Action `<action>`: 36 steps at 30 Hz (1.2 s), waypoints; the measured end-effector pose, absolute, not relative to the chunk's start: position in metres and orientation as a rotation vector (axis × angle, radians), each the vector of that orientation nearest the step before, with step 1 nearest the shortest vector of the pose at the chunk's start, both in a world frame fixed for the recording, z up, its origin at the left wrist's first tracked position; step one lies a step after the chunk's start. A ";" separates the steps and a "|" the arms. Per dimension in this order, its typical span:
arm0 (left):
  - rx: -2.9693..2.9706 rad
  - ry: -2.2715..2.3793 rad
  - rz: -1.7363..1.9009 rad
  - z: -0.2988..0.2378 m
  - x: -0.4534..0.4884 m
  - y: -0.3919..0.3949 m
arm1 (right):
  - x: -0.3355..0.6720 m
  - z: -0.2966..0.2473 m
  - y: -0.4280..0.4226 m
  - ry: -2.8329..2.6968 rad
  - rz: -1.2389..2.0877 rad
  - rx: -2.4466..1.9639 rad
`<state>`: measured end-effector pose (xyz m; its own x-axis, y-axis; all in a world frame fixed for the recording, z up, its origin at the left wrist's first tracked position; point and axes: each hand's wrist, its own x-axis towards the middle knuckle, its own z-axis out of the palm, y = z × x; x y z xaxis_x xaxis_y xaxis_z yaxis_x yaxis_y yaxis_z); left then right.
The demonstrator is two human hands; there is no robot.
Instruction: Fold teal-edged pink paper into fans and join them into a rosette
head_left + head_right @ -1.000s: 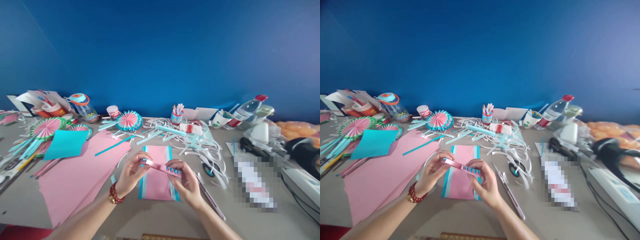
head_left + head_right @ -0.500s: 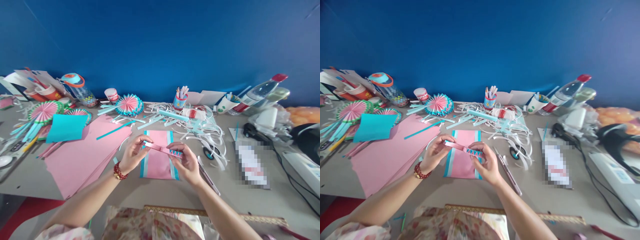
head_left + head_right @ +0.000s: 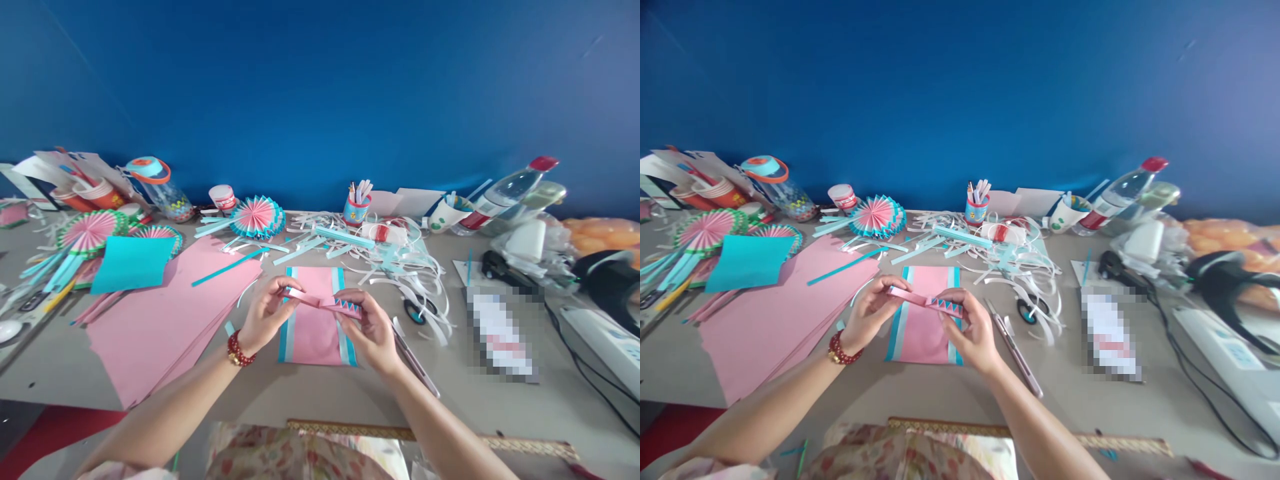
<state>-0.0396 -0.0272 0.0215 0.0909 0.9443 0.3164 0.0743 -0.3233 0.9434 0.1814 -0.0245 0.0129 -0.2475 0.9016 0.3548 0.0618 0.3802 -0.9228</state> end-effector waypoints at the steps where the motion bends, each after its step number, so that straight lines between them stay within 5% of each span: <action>1: 1.551 1.049 1.340 0.021 -0.040 -0.027 | 0.181 0.013 -0.024 -1.615 1.025 -0.875; 19: 1.850 1.369 1.398 0.021 -0.062 0.019 | 0.182 0.003 -0.016 -1.545 1.043 -0.950; 23: 2.217 1.641 1.240 0.025 -0.069 0.017 | 0.183 0.010 -0.015 -1.717 0.873 -1.035; 29: 2.456 1.189 0.667 0.031 -0.062 -0.062 | 0.183 0.038 -0.038 -2.293 0.725 -0.914; 36: 2.463 1.288 0.535 0.009 -0.059 -0.096 | 0.188 0.019 -0.070 -2.611 0.477 -1.080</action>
